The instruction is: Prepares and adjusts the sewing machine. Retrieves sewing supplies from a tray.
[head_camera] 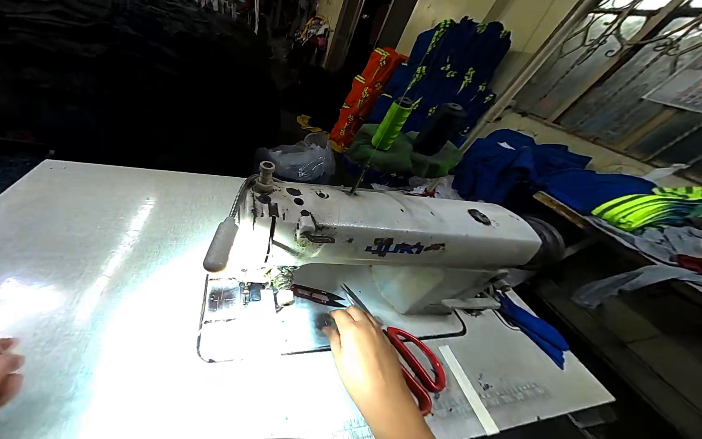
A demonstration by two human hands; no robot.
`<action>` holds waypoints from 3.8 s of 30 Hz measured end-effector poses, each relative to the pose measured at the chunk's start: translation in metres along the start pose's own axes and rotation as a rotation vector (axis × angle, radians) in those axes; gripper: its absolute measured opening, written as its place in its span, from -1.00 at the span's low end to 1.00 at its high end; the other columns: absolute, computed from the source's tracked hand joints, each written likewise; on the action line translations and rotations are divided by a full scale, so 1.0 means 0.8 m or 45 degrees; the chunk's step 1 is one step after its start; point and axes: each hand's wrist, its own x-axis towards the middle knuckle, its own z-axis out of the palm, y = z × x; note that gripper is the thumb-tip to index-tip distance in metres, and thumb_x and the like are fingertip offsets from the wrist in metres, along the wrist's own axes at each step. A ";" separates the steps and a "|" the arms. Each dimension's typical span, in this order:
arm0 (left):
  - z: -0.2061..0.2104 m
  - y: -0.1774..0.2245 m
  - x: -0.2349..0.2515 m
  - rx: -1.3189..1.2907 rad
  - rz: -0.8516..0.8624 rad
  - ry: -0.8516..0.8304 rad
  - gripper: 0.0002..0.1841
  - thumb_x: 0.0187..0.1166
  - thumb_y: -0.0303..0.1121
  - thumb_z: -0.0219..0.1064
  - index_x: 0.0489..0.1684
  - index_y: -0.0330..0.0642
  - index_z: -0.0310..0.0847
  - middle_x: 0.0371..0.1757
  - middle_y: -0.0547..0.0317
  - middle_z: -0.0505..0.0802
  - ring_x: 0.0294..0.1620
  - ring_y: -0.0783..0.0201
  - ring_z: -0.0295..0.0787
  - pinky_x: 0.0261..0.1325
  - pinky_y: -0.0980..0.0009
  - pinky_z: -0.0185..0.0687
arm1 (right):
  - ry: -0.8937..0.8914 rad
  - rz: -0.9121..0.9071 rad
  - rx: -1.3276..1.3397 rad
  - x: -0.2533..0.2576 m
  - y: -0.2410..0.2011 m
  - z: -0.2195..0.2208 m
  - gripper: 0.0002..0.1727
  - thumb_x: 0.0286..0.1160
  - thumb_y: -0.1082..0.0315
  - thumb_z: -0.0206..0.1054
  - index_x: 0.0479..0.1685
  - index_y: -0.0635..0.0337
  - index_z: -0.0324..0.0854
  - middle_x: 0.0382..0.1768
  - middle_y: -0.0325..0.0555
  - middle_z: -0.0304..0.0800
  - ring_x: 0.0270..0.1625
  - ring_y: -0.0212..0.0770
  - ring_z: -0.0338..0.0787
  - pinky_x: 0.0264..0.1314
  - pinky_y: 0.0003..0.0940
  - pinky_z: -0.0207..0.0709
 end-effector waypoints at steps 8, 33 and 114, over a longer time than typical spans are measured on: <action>0.104 -0.012 -0.043 -0.529 -0.423 -0.601 -0.82 0.65 -0.63 0.13 -0.12 -0.12 0.54 -0.29 0.26 0.88 -0.35 0.42 0.83 -0.16 0.47 0.80 | -0.130 0.032 -0.296 0.021 -0.031 0.001 -0.67 0.57 0.48 0.25 0.24 0.34 0.70 0.24 0.18 0.75 0.37 0.15 0.73 0.26 -0.02 0.67; 0.128 -0.024 -0.020 -0.460 -0.559 -0.767 -0.86 0.61 -0.64 0.20 -0.14 -0.18 0.59 -0.35 0.22 0.84 -0.43 0.43 0.80 -0.33 0.56 0.75 | -0.522 -0.128 -0.001 0.045 -0.060 -0.018 -0.55 0.81 0.20 0.00 0.49 0.16 0.55 0.40 0.21 0.64 0.51 0.15 0.62 0.49 0.09 0.49; 0.161 -0.045 0.003 0.039 -0.133 -0.671 -0.79 0.43 -0.44 0.47 -0.04 -0.10 0.66 -0.32 0.39 0.87 -0.46 0.54 0.78 -0.44 0.64 0.69 | -0.657 -0.129 1.798 0.034 -0.099 0.035 -0.73 0.44 0.57 0.41 0.10 0.28 0.63 -0.32 -0.19 0.83 -0.37 -0.41 0.82 -0.33 -0.55 0.74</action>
